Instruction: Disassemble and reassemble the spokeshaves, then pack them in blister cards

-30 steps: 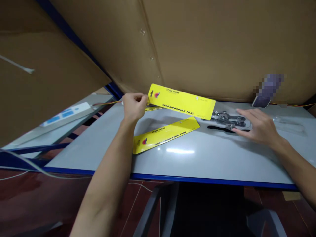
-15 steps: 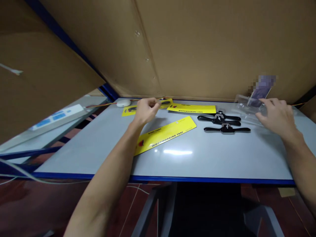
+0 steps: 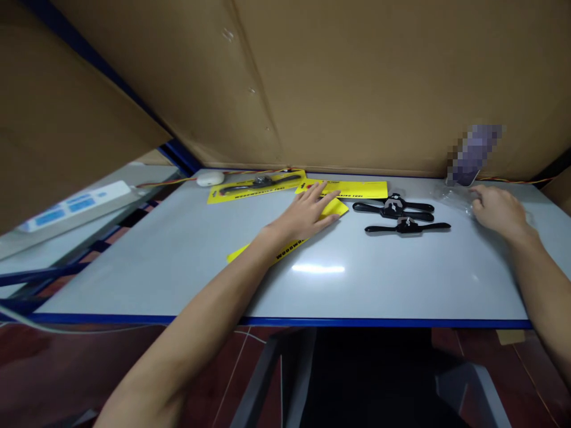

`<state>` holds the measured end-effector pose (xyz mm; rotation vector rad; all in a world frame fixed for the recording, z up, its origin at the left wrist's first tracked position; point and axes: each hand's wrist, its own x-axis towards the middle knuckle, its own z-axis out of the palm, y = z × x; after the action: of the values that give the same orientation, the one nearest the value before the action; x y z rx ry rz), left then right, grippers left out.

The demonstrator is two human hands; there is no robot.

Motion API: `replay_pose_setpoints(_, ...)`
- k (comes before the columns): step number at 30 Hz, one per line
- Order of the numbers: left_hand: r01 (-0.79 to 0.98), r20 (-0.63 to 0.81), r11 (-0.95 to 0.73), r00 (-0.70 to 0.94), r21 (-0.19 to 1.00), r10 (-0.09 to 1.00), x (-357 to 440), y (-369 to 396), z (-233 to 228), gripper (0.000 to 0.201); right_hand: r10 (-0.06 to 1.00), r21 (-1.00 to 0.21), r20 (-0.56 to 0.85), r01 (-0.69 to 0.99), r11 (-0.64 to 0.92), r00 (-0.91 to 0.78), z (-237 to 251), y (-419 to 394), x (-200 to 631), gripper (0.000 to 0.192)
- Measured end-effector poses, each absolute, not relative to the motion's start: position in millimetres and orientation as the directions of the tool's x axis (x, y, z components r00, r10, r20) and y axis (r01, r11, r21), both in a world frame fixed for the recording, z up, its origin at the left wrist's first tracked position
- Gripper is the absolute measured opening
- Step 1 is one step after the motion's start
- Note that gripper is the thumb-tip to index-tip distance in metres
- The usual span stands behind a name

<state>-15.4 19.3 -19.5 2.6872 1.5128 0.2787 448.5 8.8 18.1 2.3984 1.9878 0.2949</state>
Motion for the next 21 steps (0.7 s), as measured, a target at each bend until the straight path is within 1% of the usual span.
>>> replay_pose_setpoints(2, 0.867, 0.059, -0.479, 0.476, 0.140, 0.878, -17, 22, -25, 0.073, 0.977, 0.129, 0.132, 0.974, -0.184, 0.167, 17, 10, 448, 0.054)
replay_pose_setpoints(4, 0.871, 0.038, -0.473, 0.473, 0.129, 0.880, -17, 23, -27, 0.071, 0.979, 0.141, 0.138, 0.976, -0.169, 0.149, 17, 10, 447, 0.054)
replay_pose_setpoints(7, 0.868, 0.118, -0.493, 0.484, 0.062, 0.867, -14, 21, -21, 0.066, 0.977, 0.157, 0.182, 0.977, -0.143, 0.114, 19, 9, 443, 0.055)
replay_pose_setpoints(9, 0.873, 0.187, -0.486, 0.474, 0.023, 0.860, -10, 18, -14, 0.061, 0.966, 0.128, 0.234, 0.982, -0.141, 0.108, 21, 7, 439, 0.054)
replay_pose_setpoints(11, 0.898, 0.247, -0.438, 0.418, 0.032, 0.874, -7, 14, -6, 0.058, 0.949, 0.065, 0.283, 0.984, -0.167, 0.142, 23, 5, 433, 0.054)
replay_pose_setpoints(14, 0.916, 0.312, -0.387, 0.340, 0.103, 0.887, -4, 9, 2, 0.059, 0.925, -0.005, 0.331, 0.981, -0.195, 0.185, 25, 3, 425, 0.053)
replay_pose_setpoints(15, 0.907, 0.321, -0.405, 0.351, 0.120, 0.880, -4, 9, 3, 0.059, 0.917, -0.013, 0.356, 0.982, -0.187, 0.179, 25, 3, 424, 0.053)
replay_pose_setpoints(18, 0.839, 0.291, -0.530, 0.480, 0.123, 0.827, -6, 11, -3, 0.060, 0.897, -0.019, 0.420, 0.990, -0.142, 0.137, 24, 4, 425, 0.052)
replay_pose_setpoints(21, 0.815, 0.155, -0.571, 0.554, 0.101, 0.818, -7, 14, -14, 0.066, 0.922, -0.005, 0.366, 0.991, -0.137, 0.129, 24, 6, 429, 0.053)
